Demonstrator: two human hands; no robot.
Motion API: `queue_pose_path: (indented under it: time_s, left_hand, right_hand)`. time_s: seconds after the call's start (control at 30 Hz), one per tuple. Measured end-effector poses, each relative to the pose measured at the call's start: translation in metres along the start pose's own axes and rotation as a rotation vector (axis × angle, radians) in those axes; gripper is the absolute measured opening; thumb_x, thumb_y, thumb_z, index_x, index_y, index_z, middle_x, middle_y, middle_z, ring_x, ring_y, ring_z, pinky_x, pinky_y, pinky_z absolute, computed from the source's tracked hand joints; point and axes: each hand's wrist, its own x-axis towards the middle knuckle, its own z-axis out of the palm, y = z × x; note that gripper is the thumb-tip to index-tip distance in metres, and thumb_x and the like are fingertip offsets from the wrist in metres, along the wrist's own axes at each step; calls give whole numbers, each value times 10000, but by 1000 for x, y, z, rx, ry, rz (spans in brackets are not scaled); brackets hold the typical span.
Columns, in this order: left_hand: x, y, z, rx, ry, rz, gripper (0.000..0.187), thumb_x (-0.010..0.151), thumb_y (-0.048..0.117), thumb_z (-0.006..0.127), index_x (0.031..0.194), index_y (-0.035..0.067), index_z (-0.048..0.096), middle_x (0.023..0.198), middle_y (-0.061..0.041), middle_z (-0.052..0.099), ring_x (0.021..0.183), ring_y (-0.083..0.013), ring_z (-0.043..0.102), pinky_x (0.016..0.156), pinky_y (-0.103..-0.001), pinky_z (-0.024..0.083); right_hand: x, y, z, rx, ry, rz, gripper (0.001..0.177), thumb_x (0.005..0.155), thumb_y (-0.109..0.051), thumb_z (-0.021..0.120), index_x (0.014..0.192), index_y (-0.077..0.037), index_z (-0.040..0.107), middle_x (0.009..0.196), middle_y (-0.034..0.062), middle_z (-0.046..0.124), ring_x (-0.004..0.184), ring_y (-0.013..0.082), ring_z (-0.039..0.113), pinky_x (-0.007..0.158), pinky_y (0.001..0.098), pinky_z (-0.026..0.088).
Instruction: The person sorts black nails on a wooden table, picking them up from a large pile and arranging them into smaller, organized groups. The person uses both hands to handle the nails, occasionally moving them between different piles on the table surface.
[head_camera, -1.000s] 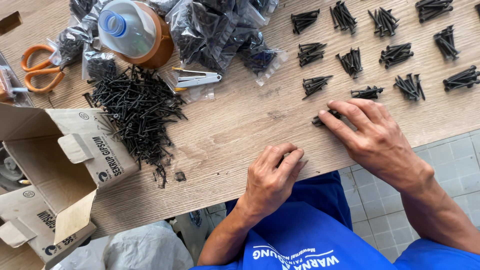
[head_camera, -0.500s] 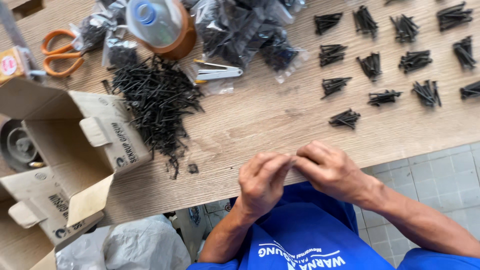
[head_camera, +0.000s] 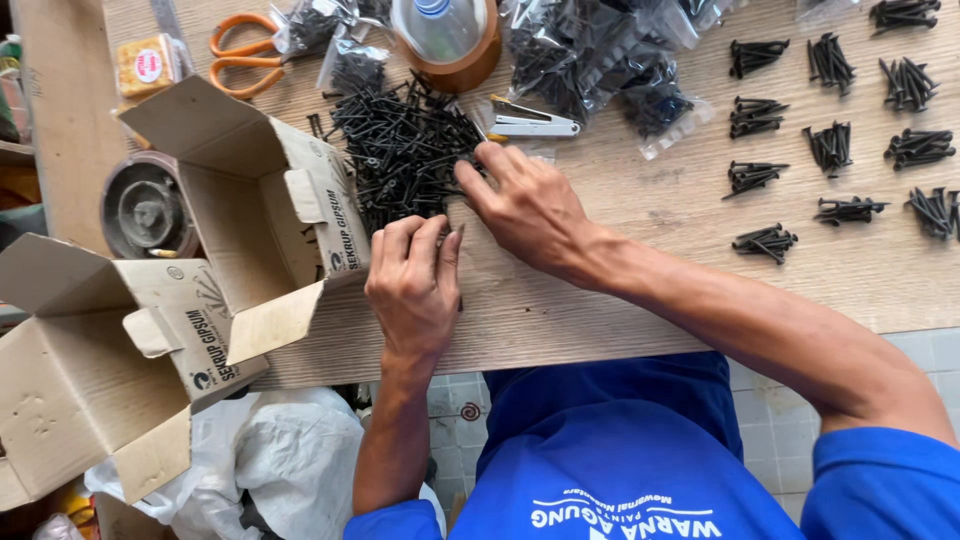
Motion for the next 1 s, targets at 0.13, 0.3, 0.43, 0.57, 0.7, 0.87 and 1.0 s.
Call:
queue_pose_path:
  time_s: [0.13, 0.3, 0.43, 0.57, 0.7, 0.87, 1.0]
  left_hand:
    - [-10, -14, 9, 20, -52, -13, 179, 1049, 218, 725, 1092, 45, 738, 1010, -99, 639, 896, -332, 658, 766, -448, 559]
    - [-19, -14, 14, 35, -102, 70, 169, 1052, 239, 706, 1105, 83, 746, 1026, -75, 637, 914, -305, 648, 754, -415, 525]
    - [-19, 7, 22, -13, -146, 178, 191, 1055, 247, 681, 1128, 87, 756, 1027, -83, 657, 951, -306, 669, 765, -413, 501]
    - [-18, 26, 38, -93, -307, 280, 452, 934, 254, 812, 1324, 61, 689, 1146, -135, 640, 1000, -337, 665, 788, -429, 529]
    - [-12, 38, 52, -83, -323, 323, 494, 916, 225, 832, 1345, 42, 671, 1130, -141, 614, 976, -330, 649, 755, -416, 524]
    - [-14, 32, 66, -123, -314, 281, 253, 956, 177, 774, 1174, 70, 704, 1011, -84, 577, 900, -301, 627, 694, -400, 519]
    - [-18, 24, 66, -144, -305, 270, 112, 1006, 150, 706, 1105, 100, 688, 957, -68, 566, 874, -294, 641, 714, -392, 536]
  right_hand:
    - [-4, 1, 17, -59, -28, -19, 88, 1027, -138, 621, 1092, -100, 667, 980, 78, 538, 818, 228, 622, 635, 313, 524]
    - [-37, 2, -41, 141, -209, -13, 146, 1013, -40, 607, 1135, -34, 687, 1012, 130, 593, 937, 319, 680, 794, 375, 593]
    - [-72, 12, -77, 294, -257, 139, 230, 963, -9, 699, 1192, -34, 702, 1073, 160, 634, 1038, 378, 702, 872, 447, 612]
    - [-89, 20, -97, 419, -227, 235, 233, 966, -19, 732, 1198, -32, 715, 1098, 143, 662, 1068, 371, 702, 912, 464, 598]
    - [-93, 23, -106, 473, -187, 281, 205, 998, -18, 718, 1203, -24, 724, 1117, 131, 703, 1072, 356, 718, 909, 455, 600]
    - [-96, 28, -107, 496, -139, 336, 208, 1015, -9, 708, 1220, -11, 743, 1082, 133, 739, 1018, 340, 747, 885, 433, 608]
    - [-102, 37, -110, 474, -90, 436, 239, 1032, -46, 719, 1268, -22, 746, 1071, 121, 753, 999, 327, 760, 848, 430, 610]
